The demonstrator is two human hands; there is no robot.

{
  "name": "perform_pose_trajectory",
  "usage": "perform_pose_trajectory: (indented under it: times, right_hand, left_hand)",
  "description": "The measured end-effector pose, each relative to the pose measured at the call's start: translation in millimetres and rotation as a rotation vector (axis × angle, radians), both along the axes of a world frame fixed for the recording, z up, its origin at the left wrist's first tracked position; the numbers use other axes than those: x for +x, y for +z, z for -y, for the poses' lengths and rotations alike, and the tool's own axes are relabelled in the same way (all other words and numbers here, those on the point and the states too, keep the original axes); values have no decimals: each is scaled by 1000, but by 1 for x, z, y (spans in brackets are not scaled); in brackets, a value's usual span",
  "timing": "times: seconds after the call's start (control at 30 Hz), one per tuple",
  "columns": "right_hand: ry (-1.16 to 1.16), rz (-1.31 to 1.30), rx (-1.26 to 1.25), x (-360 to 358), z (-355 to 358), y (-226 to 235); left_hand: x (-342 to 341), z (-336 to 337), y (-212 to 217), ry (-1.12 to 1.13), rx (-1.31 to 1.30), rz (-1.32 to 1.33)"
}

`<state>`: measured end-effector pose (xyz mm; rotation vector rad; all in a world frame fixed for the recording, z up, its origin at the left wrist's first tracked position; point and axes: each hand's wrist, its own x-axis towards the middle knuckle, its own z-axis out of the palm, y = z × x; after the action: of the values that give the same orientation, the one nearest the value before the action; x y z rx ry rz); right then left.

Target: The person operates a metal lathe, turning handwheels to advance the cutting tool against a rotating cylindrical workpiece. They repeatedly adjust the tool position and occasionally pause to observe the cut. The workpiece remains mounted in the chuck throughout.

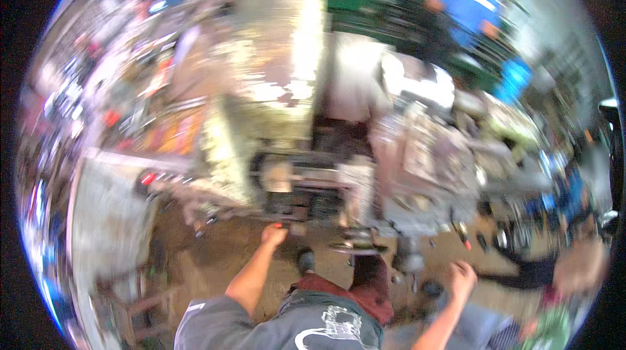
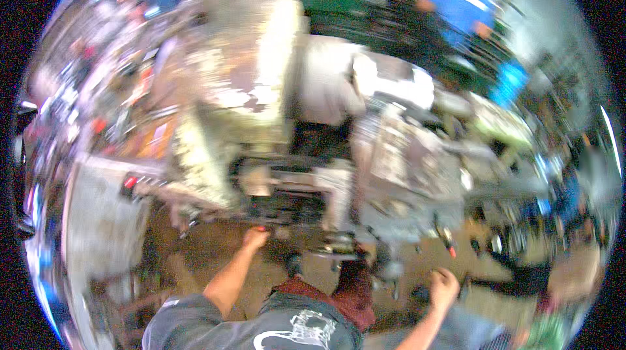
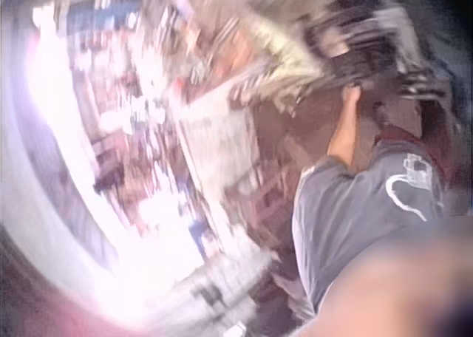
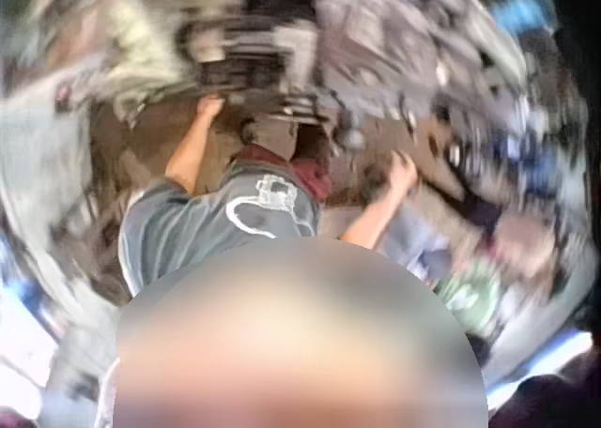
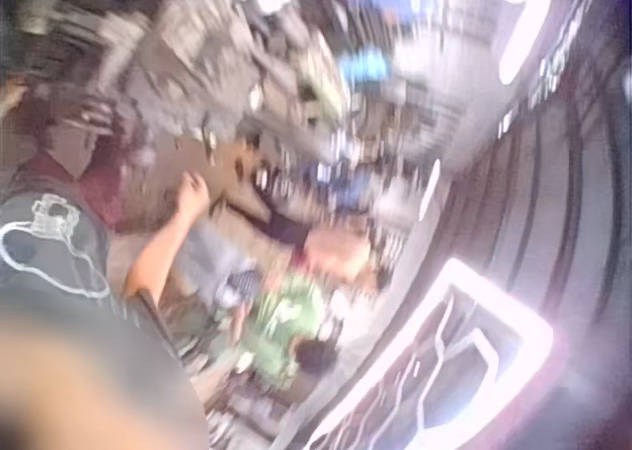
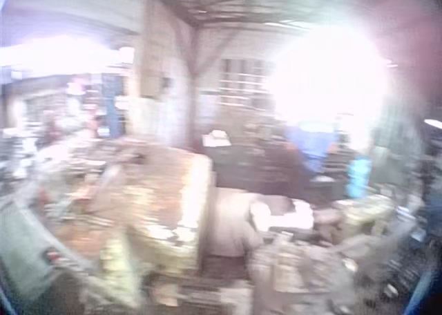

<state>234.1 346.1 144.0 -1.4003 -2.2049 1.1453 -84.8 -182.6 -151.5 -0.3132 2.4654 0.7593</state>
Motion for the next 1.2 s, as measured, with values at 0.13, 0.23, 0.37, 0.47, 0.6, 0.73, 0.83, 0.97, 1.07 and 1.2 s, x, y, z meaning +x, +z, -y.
perform_pose_trajectory:
  times: [0.13, 0.23, 0.37, 0.47, 0.6, 0.73, 0.83, 0.97, 1.07, 1.2]
  right_hand:
    - [-116, -134, 403, -44, -75, 14]
    - [35, 136, 741, -88, -121, -12]
    - [66, 191, 580, -117, -130, -55]
    - [-41, -326, 182, -109, -110, -62]
    - [-73, -353, 202, -108, -80, -48]
    - [62, -144, 466, -108, -63, -23]
    - [62, -52, 508, -110, -48, -10]
    - [132, -31, 600, -111, -40, -2]
    - [153, -18, 636, -112, -43, -4]
    - [164, 22, 612, -110, -50, -8]
  left_hand:
    - [-8, -12, 13, -56, 7, 192]
    - [-8, -18, 27, 101, 24, 241]
    - [0, -29, 46, 203, 17, 241]
    - [4, -41, 54, 256, -55, 258]
    - [3, -52, 56, 152, -102, 199]
    - [4, -47, 48, 179, -81, 201]
    - [11, -44, 41, 191, -91, 69]
    - [22, -42, 35, 274, -20, 21]
    - [28, -45, 32, 321, 94, -58]
    - [47, -53, 30, 299, 82, -245]
